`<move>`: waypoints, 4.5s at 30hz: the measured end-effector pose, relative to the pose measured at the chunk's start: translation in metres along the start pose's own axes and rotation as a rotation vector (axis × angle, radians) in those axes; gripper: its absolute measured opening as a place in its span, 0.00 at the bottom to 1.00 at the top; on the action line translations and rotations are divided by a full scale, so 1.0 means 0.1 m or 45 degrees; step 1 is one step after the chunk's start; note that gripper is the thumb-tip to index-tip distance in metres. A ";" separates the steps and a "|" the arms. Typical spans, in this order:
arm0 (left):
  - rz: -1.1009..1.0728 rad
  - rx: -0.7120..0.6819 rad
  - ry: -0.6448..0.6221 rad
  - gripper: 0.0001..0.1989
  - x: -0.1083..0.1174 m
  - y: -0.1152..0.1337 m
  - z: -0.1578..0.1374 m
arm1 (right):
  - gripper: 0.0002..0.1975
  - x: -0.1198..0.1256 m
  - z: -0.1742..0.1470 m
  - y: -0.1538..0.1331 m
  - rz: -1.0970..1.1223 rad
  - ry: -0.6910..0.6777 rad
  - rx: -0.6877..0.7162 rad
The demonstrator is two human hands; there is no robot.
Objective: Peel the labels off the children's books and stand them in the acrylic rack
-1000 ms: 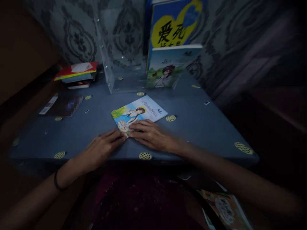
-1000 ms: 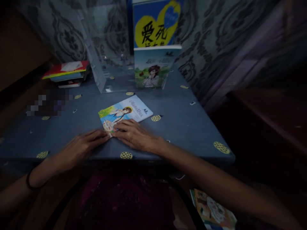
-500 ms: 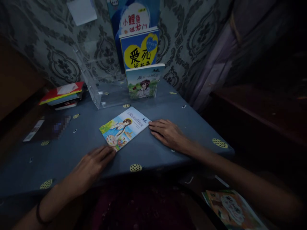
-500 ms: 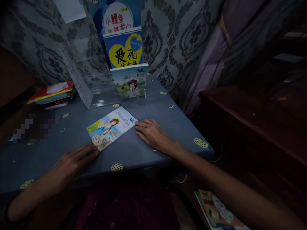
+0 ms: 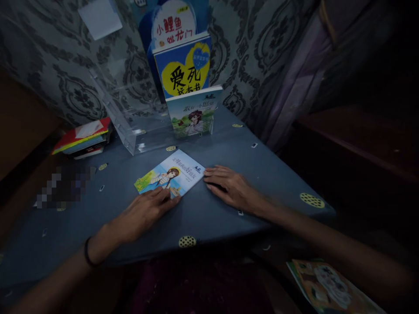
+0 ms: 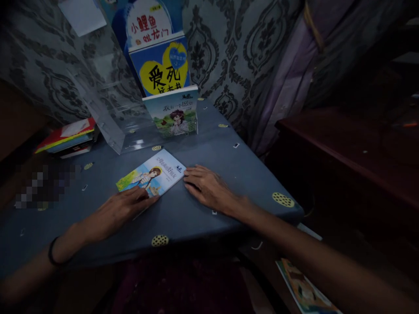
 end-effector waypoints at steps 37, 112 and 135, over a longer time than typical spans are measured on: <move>-0.410 0.548 0.291 0.24 -0.23 -1.16 0.24 | 0.09 -0.06 0.12 0.15 -0.034 -0.017 -0.367; -1.217 -0.015 1.718 0.09 1.52 -2.18 0.78 | 0.19 1.39 1.51 1.57 0.652 0.595 -0.153; -0.489 0.711 1.154 0.03 1.18 -1.97 0.99 | 0.04 1.29 1.42 1.74 0.005 0.075 -0.613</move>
Point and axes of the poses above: each hand's wrist, its own z-axis towards the middle knuckle, its own x-axis out of the back of the hand, y = z × x, the point moved 9 cm from there along z, towards the middle knuckle, and after that the axes turned 13 degrees about -y, right-handed, at the moved point
